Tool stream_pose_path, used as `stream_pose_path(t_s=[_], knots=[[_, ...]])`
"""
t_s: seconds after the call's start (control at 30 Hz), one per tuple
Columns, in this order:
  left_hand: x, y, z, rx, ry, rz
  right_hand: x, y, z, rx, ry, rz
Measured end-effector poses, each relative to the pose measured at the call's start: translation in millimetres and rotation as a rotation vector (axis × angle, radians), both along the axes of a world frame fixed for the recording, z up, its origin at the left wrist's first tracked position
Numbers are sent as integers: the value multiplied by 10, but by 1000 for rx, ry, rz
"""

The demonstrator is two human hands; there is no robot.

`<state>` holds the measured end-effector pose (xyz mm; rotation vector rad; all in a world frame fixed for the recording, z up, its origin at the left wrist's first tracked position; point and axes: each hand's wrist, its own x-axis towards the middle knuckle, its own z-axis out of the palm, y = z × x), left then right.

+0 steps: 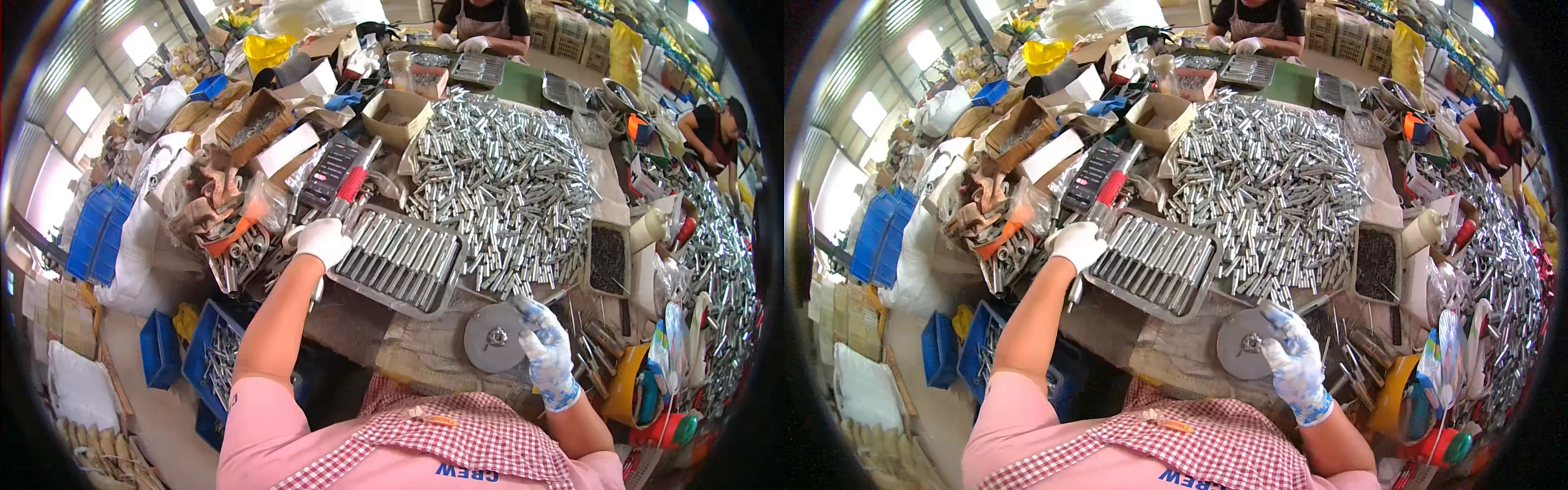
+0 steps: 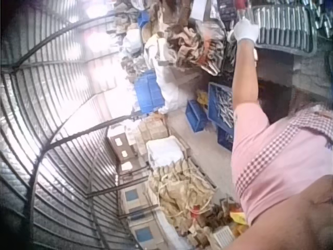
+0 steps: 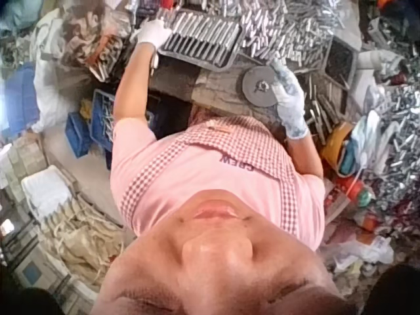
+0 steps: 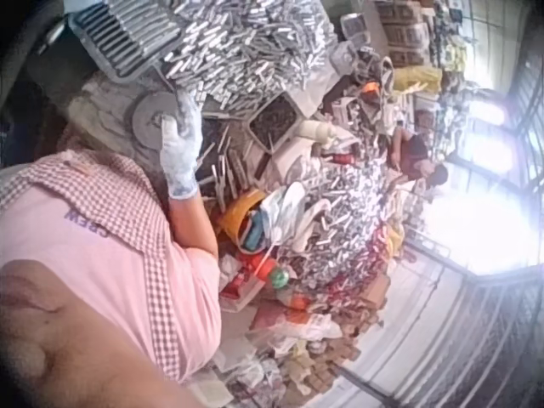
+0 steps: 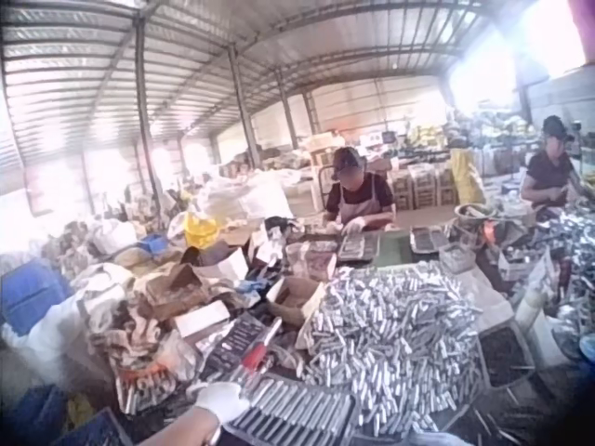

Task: Assembling small metal hardware components using a circular jig on a manufacturing workbench.

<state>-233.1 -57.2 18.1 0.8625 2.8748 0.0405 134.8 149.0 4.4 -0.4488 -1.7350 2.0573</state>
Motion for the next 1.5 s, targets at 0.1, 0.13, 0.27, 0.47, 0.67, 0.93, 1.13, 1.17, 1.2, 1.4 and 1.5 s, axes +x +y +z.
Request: stream_pose_path(t_s=[0.1,0.13,0.27,0.47,0.67,0.93,1.13,1.17,1.2,1.4,1.5], knots=[[-187,66,-185,-92,-13,-38,191,95,-46,-3,3,-44],[-232,112,-178,-123,-35,-30,262,124,-52,-30,-20,-61],[-278,390,-94,-364,-81,-133,544,268,-110,26,-85,-227],[-805,104,-496,-442,40,-355,728,298,86,87,-196,-318],[-319,321,-125,-172,113,-192,1069,508,-188,304,-333,-477],[1652,1534,1,122,-291,-541,959,905,-210,1092,-964,-476],[2147,2059,-589,81,-92,-591,349,1180,-466,1225,-1329,-174],[2164,2099,-642,85,-52,-532,311,1196,-467,1209,-1350,-158],[2161,2088,-646,86,-50,-523,288,1182,-449,1216,-1342,-153],[2083,1915,-611,117,-25,-584,249,1121,-374,1158,-1423,-120],[2017,1593,-496,438,-96,-546,347,1046,-256,1126,-1278,-234]])
